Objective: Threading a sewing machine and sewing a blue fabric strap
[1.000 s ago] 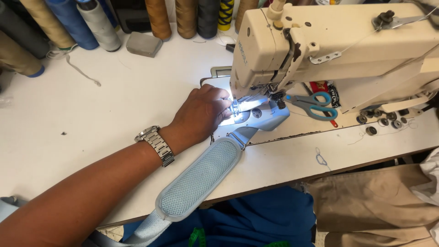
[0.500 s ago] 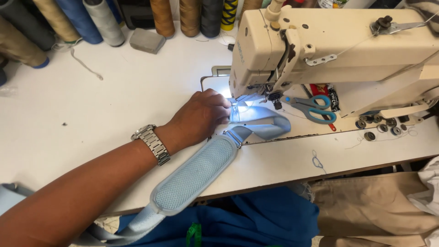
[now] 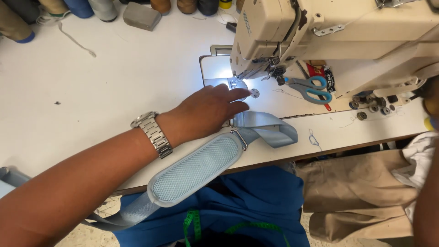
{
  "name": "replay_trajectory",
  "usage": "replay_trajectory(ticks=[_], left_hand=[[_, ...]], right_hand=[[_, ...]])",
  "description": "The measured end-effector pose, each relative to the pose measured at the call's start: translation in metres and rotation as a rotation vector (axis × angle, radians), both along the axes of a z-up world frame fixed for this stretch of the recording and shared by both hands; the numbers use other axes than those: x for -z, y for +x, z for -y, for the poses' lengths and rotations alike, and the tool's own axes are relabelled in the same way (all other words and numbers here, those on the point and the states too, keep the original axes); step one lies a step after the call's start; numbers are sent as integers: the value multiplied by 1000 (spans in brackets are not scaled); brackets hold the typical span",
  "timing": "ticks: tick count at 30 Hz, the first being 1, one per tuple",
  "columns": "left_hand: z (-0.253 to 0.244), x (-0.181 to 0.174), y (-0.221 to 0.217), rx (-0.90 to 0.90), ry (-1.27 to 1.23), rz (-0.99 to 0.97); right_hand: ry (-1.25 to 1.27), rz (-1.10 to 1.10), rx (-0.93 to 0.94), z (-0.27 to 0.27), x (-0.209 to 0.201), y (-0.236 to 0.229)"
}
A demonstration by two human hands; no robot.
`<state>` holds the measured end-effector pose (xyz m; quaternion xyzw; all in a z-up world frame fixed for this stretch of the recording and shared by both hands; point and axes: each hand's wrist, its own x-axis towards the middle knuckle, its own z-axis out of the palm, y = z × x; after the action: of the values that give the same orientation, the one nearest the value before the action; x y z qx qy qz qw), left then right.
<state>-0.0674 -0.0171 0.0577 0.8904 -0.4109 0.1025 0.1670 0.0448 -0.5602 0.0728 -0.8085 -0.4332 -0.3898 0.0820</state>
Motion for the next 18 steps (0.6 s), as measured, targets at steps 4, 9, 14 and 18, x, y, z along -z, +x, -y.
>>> replay_trajectory(ticks=[4, 9, 14, 18], left_hand=[[4, 23, 24, 42, 145, 29], [8, 14, 6, -56, 134, 48], [4, 23, 9, -51, 15, 62], [0, 24, 7, -58, -99, 27]], right_hand=[[-64, 51, 2, -160, 17, -31], [-343, -143, 320, -234, 85, 19], [-497, 63, 385, -255, 60, 2], [-466, -146, 430, -277, 19, -21]])
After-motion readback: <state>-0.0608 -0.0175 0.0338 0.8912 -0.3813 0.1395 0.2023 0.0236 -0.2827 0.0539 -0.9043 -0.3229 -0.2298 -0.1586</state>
